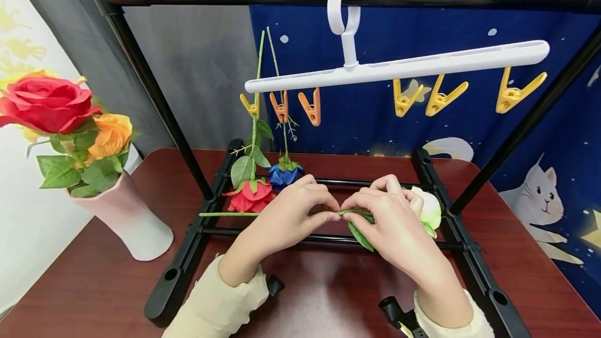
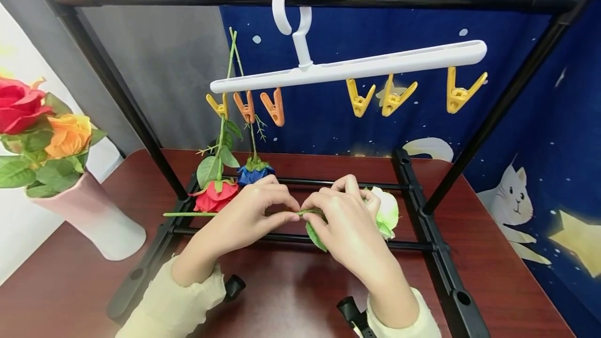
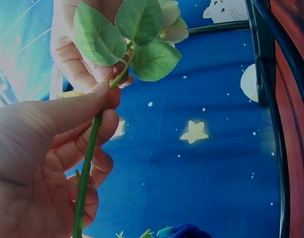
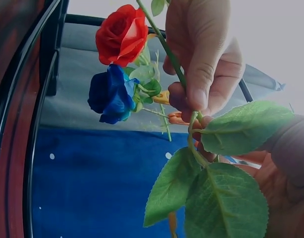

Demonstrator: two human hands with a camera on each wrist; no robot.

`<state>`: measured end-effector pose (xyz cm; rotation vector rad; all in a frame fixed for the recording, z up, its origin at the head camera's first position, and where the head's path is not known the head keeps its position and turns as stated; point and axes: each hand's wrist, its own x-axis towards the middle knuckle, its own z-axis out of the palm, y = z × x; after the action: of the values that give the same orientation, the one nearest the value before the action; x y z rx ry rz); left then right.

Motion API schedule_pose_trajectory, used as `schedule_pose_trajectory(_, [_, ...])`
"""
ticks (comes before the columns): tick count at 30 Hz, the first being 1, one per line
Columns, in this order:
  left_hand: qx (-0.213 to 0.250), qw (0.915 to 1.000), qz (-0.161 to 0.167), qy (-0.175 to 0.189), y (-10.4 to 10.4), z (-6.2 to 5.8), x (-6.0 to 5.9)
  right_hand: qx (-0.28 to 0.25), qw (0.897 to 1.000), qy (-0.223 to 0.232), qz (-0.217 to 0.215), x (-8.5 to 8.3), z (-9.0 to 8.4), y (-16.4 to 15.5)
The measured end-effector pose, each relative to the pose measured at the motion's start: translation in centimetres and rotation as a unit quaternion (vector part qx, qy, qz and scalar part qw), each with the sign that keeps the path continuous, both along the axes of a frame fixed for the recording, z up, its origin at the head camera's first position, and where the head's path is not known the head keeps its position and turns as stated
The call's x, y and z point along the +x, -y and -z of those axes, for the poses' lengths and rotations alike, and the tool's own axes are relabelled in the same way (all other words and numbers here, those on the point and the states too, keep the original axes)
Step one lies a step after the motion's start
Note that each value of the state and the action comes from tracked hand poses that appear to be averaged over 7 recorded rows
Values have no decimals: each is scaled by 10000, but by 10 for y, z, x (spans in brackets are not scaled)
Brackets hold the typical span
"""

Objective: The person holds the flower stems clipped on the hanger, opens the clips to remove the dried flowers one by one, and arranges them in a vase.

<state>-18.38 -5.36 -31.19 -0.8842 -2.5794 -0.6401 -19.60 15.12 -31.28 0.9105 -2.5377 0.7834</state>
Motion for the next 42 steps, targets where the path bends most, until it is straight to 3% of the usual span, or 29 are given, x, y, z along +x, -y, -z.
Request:
schedule_pose_trajectory(11, [-227,9990,-113,-364,-2,-5,9,-238,9993,-18,-277,1,-3,-7])
schedule_pose_trajectory(18, [-383,9981,-170,-449,2,-6,14,-466,9969,-442,-463,-1,-4,-14])
schedule_pose_trajectory(25, [-513,9972,-86,-530,8,-10,17,-1093,9888,-550,-853,-3,-9,-29])
schedule_pose_trajectory(36, [-576,9968,-50,-548,17,-20,28,-2058,9756,-520,-554,-18,-10,-49])
schedule_pose_trajectory(42, [-393,9963,30,-758,25,-23,31,-2294,9719,3,-533,-33,-7,-49])
